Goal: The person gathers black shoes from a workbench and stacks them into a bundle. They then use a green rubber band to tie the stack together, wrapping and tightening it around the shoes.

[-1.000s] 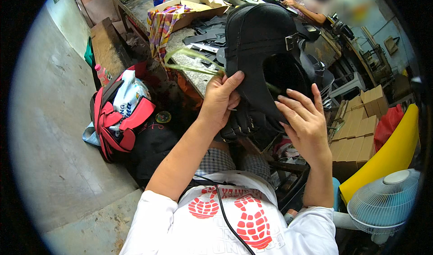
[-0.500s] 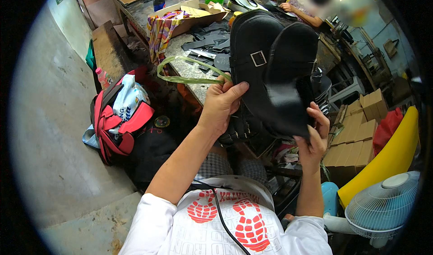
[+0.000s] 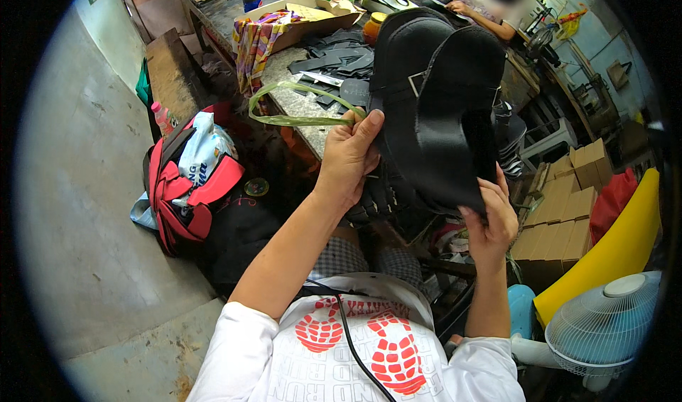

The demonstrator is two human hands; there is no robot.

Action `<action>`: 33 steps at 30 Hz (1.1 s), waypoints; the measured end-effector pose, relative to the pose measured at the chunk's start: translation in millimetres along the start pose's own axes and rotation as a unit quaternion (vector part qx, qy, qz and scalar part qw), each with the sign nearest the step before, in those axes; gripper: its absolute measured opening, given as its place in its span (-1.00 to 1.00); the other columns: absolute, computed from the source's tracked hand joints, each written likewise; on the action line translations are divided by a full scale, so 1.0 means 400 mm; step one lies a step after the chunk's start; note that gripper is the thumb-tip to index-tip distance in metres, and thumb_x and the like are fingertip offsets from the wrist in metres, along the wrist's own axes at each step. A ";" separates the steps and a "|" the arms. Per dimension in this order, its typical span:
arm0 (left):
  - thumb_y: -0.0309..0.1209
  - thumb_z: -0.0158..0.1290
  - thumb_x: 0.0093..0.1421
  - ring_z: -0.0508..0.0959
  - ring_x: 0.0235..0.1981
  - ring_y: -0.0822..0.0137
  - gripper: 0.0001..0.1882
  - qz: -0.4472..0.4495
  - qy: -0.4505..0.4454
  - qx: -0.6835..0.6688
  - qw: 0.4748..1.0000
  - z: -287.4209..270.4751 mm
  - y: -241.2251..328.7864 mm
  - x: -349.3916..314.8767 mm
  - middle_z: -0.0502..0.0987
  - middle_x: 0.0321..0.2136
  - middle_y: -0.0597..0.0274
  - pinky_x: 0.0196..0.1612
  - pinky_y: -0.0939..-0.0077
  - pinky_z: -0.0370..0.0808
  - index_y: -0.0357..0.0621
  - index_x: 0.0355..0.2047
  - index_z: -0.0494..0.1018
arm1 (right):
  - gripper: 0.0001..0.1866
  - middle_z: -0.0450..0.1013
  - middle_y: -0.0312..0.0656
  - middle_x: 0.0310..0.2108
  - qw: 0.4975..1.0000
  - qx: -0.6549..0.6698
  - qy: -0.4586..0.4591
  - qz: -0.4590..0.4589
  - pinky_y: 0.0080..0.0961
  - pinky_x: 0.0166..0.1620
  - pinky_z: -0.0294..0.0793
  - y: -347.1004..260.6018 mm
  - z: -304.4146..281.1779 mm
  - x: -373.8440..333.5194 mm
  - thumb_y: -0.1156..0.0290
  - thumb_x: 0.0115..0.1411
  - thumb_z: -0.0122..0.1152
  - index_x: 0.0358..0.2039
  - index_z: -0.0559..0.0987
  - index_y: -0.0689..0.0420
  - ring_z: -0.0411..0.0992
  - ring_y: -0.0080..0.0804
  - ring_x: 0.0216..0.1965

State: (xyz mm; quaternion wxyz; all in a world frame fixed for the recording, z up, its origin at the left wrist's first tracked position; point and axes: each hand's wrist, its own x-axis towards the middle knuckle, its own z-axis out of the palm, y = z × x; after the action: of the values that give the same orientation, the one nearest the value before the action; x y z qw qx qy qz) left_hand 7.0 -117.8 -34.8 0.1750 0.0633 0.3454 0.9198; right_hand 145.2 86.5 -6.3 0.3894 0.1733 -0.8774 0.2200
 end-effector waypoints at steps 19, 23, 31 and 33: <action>-0.43 0.26 0.24 0.19 -0.72 0.76 -0.65 0.001 0.021 -0.001 1.000 0.009 -0.006 -0.003 0.28 -0.64 0.64 -0.71 0.80 0.08 0.13 -0.49 0.27 | -0.53 0.52 -0.07 -0.31 0.995 -0.071 -0.066 -0.012 0.19 0.30 0.18 -0.029 0.009 0.006 0.43 -0.10 0.51 -0.16 0.54 0.23 0.53 -0.10 -0.21; -0.41 0.22 0.28 0.16 -0.73 0.74 -0.67 0.024 -0.023 -0.012 0.999 0.001 -0.003 0.001 0.25 -0.65 0.63 -0.70 0.77 0.07 0.10 -0.49 0.26 | -0.54 0.54 -0.14 -0.27 0.967 0.125 0.076 0.209 -0.21 0.21 0.33 -0.020 0.001 -0.028 0.45 0.08 0.42 -0.01 0.52 0.27 0.53 -0.30 -0.24; -0.44 0.19 0.29 0.12 -0.73 0.74 -0.67 0.024 -0.026 0.001 0.999 -0.005 -0.008 0.003 0.22 -0.65 0.63 -0.70 0.77 0.05 0.09 -0.50 0.25 | -0.41 0.47 -0.10 0.04 0.904 0.310 0.148 0.253 -0.43 0.08 0.47 0.029 -0.001 -0.091 0.40 0.18 0.39 0.21 0.42 0.17 0.50 -0.30 -0.01; -0.45 0.18 0.29 0.14 -0.72 0.75 -0.67 0.027 -0.040 0.006 0.999 -0.009 -0.007 0.004 0.22 -0.65 0.63 -0.69 0.78 0.07 0.09 -0.50 0.25 | -0.36 0.47 -0.09 0.03 0.970 0.141 0.056 0.191 -0.33 0.21 0.37 0.009 -0.016 -0.056 0.42 0.11 0.43 0.20 0.42 0.15 0.48 -0.19 0.05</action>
State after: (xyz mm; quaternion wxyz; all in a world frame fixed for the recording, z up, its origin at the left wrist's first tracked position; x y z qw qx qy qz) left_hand 5.5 -117.5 -39.4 0.1637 0.1105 0.3416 0.9189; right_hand 161.5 95.8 -20.3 0.3602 0.0432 -0.8316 0.4206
